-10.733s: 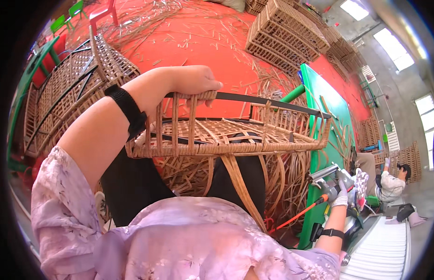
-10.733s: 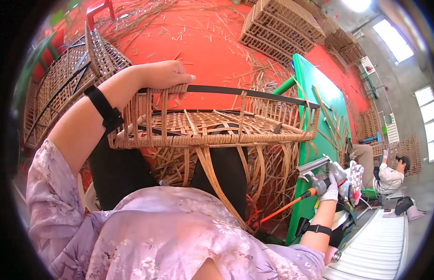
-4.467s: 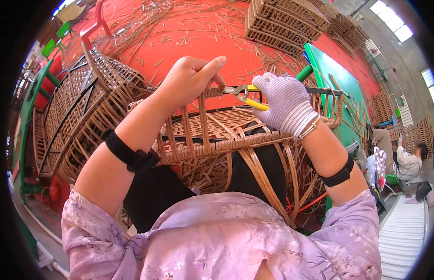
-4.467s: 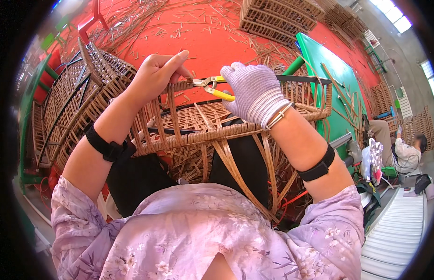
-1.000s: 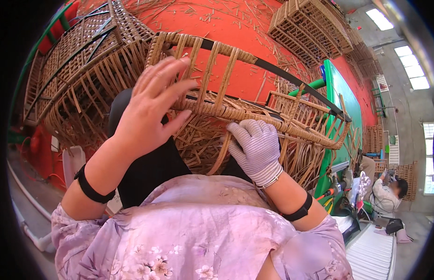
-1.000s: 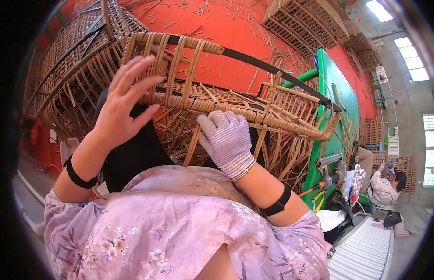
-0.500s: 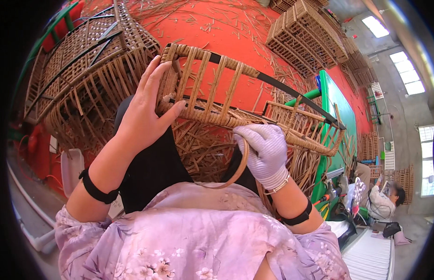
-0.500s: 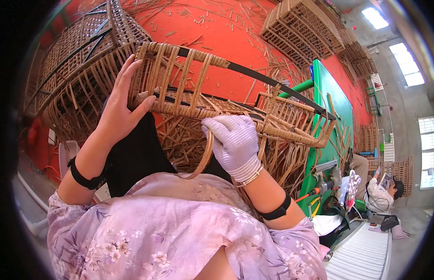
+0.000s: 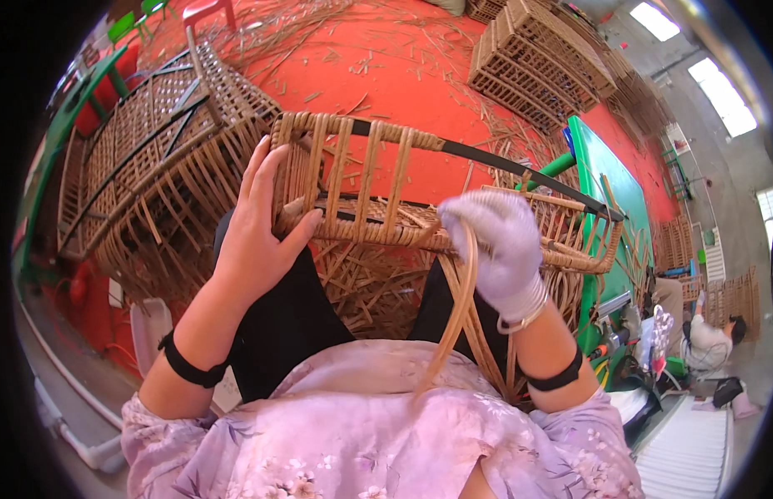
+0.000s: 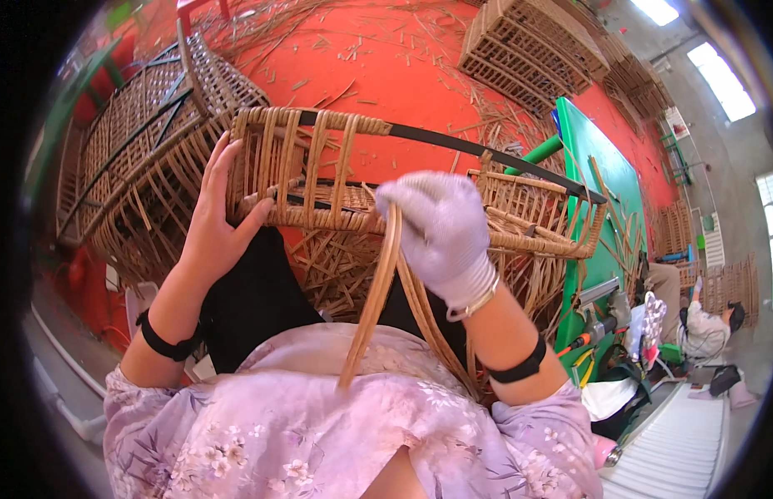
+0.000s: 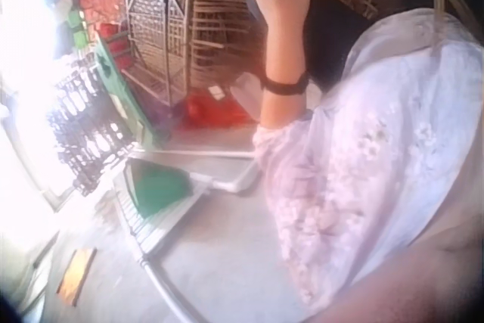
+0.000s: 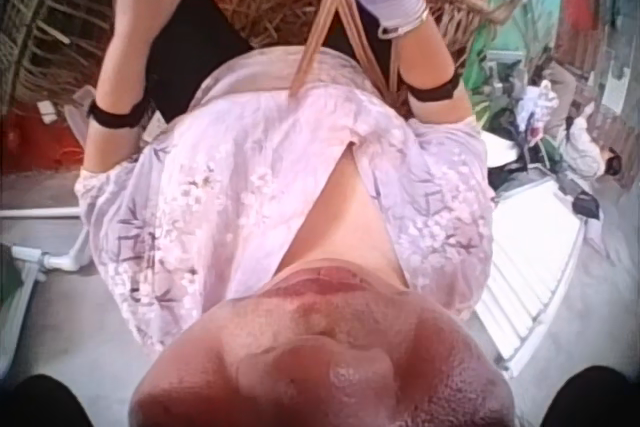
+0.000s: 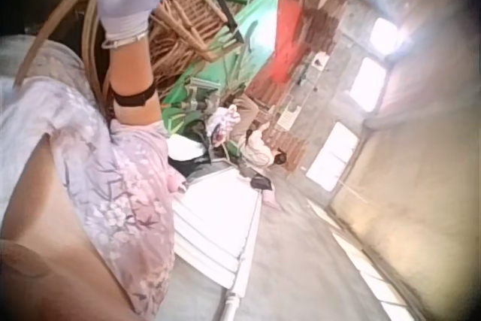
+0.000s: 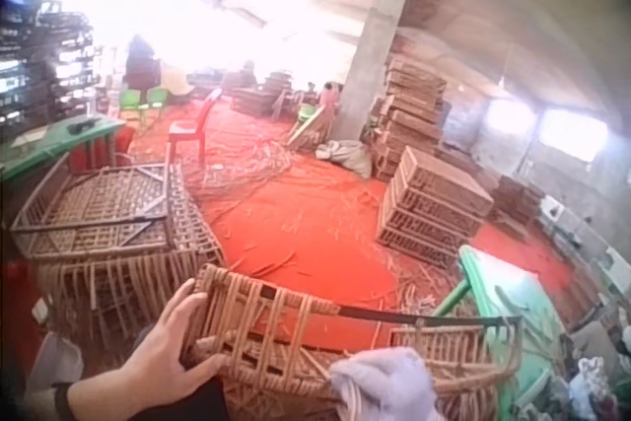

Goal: The recorder is weaving and reinforcing a large rectangular wicker basket, using strips of wood and a pneumatic stapler.

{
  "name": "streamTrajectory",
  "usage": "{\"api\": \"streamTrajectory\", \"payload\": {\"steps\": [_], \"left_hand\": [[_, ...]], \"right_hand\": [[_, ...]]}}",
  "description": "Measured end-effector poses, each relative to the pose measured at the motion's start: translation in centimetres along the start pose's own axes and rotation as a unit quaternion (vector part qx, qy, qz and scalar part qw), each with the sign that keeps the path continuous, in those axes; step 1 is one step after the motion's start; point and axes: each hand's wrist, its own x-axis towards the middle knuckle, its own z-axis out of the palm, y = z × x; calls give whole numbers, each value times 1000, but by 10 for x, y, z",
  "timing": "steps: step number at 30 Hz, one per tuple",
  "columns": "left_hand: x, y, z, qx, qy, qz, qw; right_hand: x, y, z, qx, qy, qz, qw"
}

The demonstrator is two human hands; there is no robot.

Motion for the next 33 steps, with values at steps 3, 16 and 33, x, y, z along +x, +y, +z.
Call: {"api": "streamTrajectory", "payload": {"steps": [3, 16, 33], "left_hand": [[6, 6, -4, -11, -17, -18, 1000], [52, 42, -4, 152, -27, 122, 980], [113, 72, 53, 127, -76, 237, 960]], "right_hand": [[23, 34, 4, 14, 35, 40, 998], [46, 69, 30, 48, 31, 129, 990], [53, 72, 42, -106, -72, 235, 964]]}}
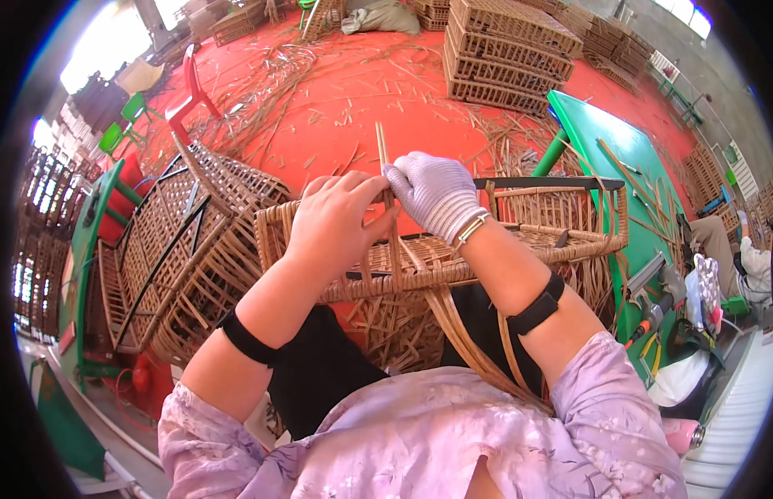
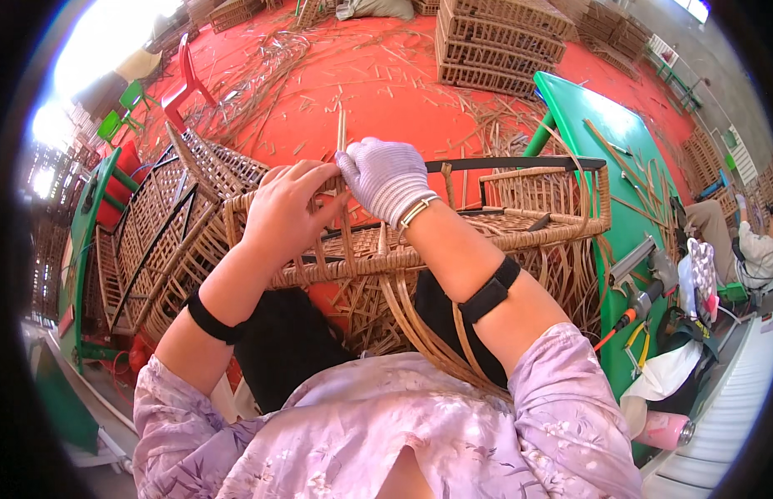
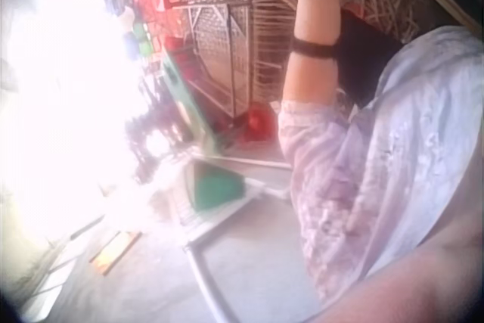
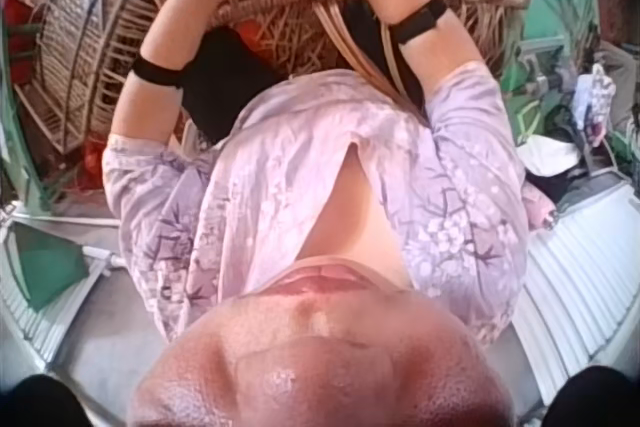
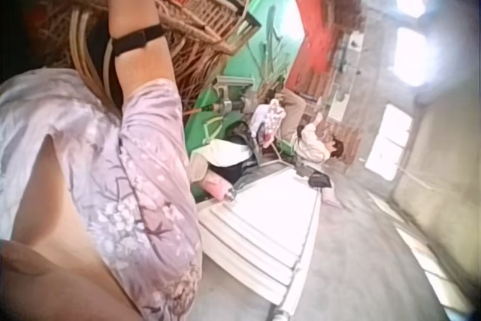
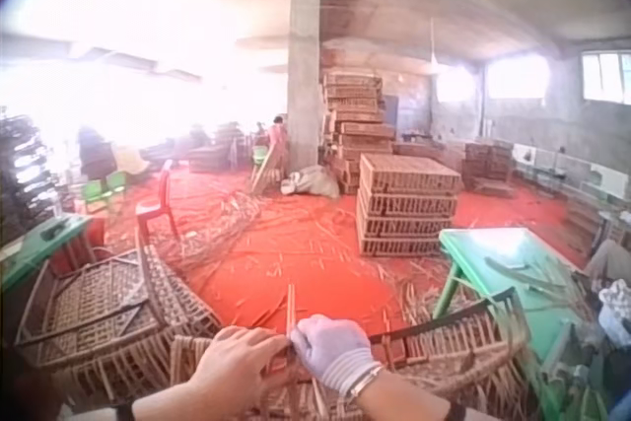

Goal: The recorder is weaving and reinforcing a large rectangular wicker basket, using strips of wood and a pneumatic stapler.

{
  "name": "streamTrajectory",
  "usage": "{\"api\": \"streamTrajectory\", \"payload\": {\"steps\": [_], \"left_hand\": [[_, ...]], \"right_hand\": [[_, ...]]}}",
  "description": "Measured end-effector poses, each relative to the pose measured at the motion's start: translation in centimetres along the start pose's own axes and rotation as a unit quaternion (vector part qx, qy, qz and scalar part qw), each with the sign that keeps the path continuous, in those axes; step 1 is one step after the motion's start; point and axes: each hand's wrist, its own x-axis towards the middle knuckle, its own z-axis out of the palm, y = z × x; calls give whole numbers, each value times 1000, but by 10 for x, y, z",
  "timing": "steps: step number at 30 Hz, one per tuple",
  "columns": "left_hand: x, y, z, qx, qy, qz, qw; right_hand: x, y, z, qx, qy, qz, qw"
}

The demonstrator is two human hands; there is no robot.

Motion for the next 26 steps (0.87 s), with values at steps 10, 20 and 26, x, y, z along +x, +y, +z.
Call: {"api": "streamTrajectory", "payload": {"steps": [10, 20, 26], "left_hand": [[12, -1, 0, -13, -52, -64, 996], [11, -6, 14, -77, -65, -100, 990], [5, -1, 10, -69, -60, -107, 990]], "right_hand": [[-74, -7, 1, 297, 87, 36, 950], [-43, 7, 35, 735, -104, 273, 612], [-46, 8, 36, 685, -193, 273, 648]]}}
